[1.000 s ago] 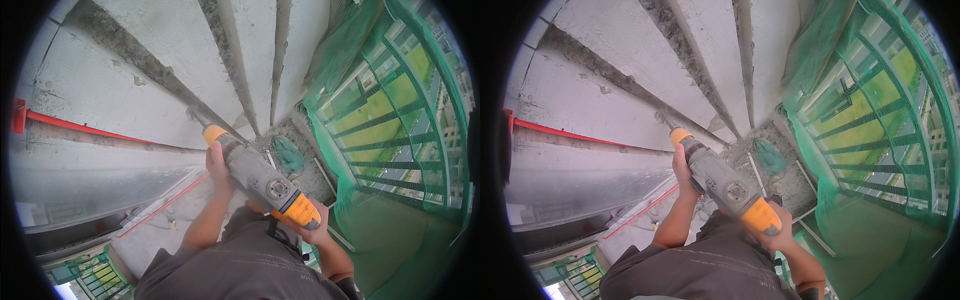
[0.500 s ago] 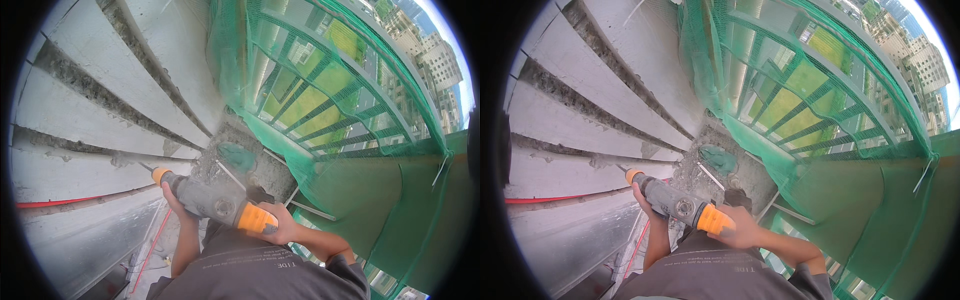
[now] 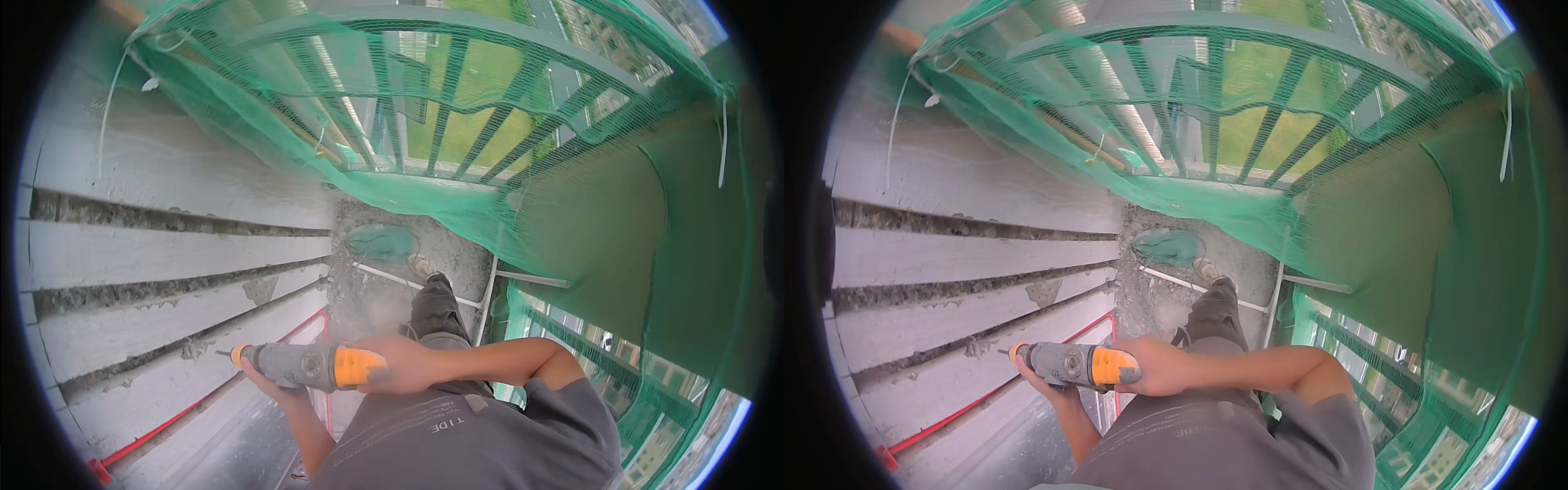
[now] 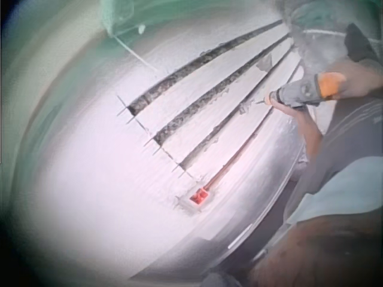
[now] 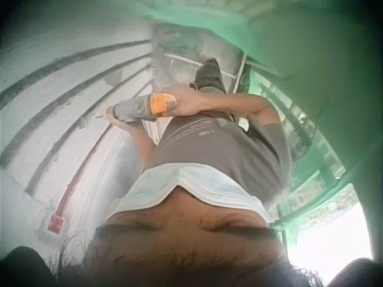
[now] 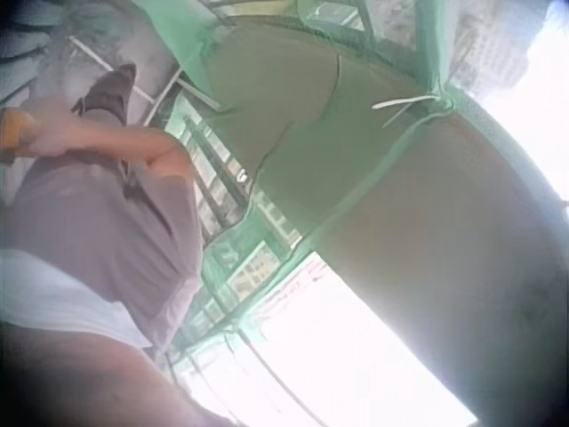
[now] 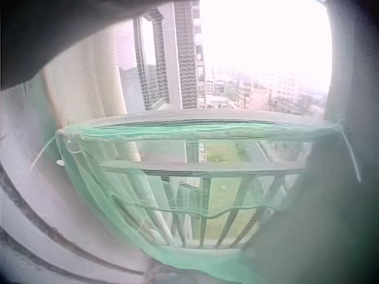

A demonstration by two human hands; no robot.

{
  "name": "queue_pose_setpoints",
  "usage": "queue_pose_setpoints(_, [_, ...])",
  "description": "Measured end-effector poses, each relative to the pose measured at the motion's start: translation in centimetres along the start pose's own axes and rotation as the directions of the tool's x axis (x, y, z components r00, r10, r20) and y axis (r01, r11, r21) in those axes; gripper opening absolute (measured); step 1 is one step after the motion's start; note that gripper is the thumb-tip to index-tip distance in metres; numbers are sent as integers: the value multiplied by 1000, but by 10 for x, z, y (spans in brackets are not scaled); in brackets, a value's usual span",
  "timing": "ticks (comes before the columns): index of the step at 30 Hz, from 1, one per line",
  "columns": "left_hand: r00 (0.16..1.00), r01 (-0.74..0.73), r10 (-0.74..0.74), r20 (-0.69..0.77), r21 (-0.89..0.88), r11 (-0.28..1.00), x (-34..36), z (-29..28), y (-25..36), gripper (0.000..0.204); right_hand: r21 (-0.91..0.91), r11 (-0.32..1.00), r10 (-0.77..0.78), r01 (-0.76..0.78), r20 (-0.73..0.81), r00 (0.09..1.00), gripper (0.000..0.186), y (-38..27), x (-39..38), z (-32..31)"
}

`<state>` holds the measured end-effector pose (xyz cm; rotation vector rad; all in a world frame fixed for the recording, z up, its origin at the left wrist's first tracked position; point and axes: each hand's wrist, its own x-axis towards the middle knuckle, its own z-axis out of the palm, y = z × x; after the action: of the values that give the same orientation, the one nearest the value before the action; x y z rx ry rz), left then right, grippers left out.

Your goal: The person uses a rotary hammer drill to create grooves in a concrete ceiling and then fits white PVC pipes into the grooves. The person repeats this process for multiple sections of the ceiling.

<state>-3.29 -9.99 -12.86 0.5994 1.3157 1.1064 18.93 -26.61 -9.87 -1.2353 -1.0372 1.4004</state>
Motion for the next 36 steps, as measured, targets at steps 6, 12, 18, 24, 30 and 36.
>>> queue_pose_setpoints(6, [965,-187,137,224,221,957,23,-28,-15,37,48,999,-7,7,-6,1000,51,11,-4,-7])
queue_pose_setpoints(12, [973,-178,135,189,229,957,10,-5,3,35,-8,1000,19,-19,-12,1000,57,-3,-5,-15])
queue_pose_setpoints(18, [990,57,-46,131,-78,995,23,-4,1,39,-98,995,-6,3,-29,1000,50,-9,-17,-15])
queue_pose_setpoints(24, [997,73,-67,39,-161,984,-14,14,20,41,-4,999,-53,53,-4,999,49,-6,-20,-10])
queue_pose_setpoints(30, [1000,19,-20,-3,-168,986,-7,-1,19,44,-26,993,-113,112,-29,993,43,-11,-16,-3])
queue_pose_setpoints(36, [999,-3,-5,-37,-214,977,12,-9,26,53,25,999,29,-28,-23,999,42,-18,1,5])
